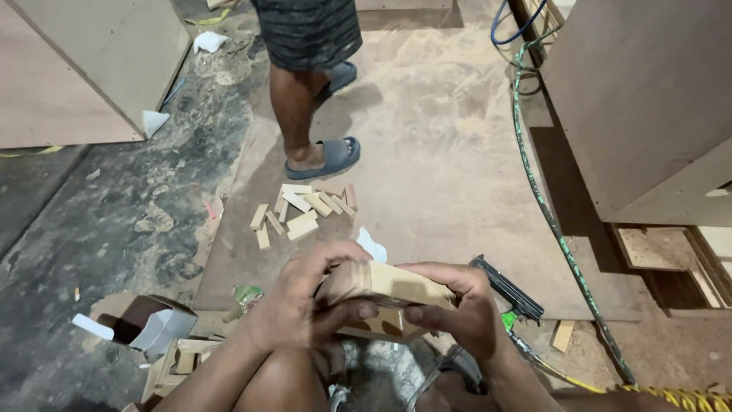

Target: Assembling small wooden frames by joining pre-cut wood pieces using a pneumatic nail gun and a hammer.

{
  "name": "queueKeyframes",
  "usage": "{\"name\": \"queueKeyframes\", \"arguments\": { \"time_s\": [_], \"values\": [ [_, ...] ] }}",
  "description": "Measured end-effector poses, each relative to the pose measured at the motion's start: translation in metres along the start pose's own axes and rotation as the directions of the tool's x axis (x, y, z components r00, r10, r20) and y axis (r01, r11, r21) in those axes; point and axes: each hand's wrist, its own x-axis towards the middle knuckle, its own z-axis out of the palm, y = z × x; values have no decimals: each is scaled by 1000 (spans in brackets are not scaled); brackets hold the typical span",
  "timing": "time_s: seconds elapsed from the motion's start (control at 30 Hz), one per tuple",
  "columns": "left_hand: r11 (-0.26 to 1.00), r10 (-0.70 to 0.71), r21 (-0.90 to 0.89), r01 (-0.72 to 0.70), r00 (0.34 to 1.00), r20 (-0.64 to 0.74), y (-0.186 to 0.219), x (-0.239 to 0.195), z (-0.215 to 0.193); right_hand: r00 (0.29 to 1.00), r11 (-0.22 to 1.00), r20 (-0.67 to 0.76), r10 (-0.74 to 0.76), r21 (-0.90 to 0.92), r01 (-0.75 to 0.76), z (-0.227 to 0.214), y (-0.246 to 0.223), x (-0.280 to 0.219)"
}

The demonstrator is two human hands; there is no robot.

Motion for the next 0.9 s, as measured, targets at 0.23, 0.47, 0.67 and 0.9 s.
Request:
{"name": "queueKeyframes", "arguments": {
  "time_s": [0.23, 0.47, 0.67, 0.9],
  "values": [
    [994, -95, 51, 94, 995, 16, 3, -5, -1, 887, 856, 49, -459, -242, 457, 8, -6, -6],
    [975, -221, 44, 217, 967, 129, 6, -13, 3, 858, 808, 64, -510, -306, 503, 12, -6, -9],
    [988, -154, 40, 149, 973, 173, 3, -18, 2, 880, 815, 108, -463, -338, 471, 14, -16, -16],
    [980, -178, -78, 183, 982, 58, 17, -12, 8, 857, 769, 125, -499, -391, 505, 19, -18, -22]
  ]
}}
